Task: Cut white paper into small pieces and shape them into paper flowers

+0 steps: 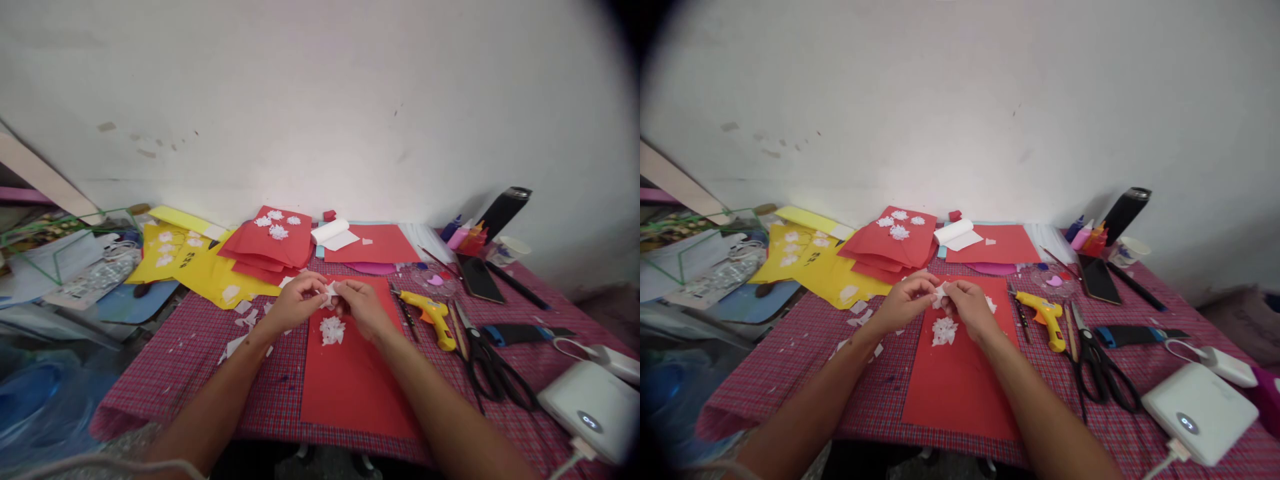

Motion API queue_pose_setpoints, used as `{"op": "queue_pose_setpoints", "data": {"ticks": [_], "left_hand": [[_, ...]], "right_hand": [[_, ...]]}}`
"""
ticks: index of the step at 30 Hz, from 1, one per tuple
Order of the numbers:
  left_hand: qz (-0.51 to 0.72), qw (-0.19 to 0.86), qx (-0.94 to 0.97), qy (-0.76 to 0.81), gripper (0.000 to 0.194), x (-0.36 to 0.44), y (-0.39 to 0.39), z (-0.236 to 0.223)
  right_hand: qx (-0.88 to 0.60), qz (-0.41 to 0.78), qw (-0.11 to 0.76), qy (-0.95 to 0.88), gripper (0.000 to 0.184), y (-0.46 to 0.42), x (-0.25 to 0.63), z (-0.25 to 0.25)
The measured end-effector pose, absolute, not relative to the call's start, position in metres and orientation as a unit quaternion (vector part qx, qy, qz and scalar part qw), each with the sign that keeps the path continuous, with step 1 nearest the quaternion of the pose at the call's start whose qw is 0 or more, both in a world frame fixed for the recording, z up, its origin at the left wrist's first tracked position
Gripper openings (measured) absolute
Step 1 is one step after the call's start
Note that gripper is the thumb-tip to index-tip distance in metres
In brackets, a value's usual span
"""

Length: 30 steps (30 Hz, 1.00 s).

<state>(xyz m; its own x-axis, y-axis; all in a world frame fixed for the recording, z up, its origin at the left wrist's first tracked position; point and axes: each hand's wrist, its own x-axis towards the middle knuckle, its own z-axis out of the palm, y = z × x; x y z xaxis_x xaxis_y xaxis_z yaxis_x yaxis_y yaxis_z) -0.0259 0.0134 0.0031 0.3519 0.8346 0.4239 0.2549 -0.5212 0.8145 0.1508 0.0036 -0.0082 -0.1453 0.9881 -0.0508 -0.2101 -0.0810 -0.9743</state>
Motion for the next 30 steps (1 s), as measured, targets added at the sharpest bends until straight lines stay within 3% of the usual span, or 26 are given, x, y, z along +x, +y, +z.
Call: {"op": "queue_pose_setpoints", "data": {"ticks": [5, 8, 12, 17, 30], "left_hand": [[0.458, 0.386, 0.714, 0.362, 0.009, -0.027, 0.017, 0.000], [0.464, 0.405, 0.697, 0.368, 0.011, -0.028, 0.019, -0.001], [0.454, 0.415, 0.683, 0.395, 0.017, -0.026, 0.018, -0.002], [0.436, 0.350, 0.727, 0.399, 0.014, -0.024, 0.014, 0.002], [0.456, 0.132, 0.814, 0.334, 0.017, -0.025, 0.012, -0.002]], "right_hand": [[-0.422, 0.572, 0.545, -0.445, 0.042, 0.003, 0.153, -0.006], [-0.403, 0.521, 0.557, -0.505, 0.039, -0.002, 0.155, 0.000], [-0.411, 0.482, 0.504, -0.587, 0.028, -0.008, 0.152, 0.004], [-0.428, 0.472, 0.503, -0.585, 0.015, -0.008, 0.146, 0.000], [-0.447, 0.489, 0.490, -0.567, 0.020, -0.005, 0.150, 0.001]]}}
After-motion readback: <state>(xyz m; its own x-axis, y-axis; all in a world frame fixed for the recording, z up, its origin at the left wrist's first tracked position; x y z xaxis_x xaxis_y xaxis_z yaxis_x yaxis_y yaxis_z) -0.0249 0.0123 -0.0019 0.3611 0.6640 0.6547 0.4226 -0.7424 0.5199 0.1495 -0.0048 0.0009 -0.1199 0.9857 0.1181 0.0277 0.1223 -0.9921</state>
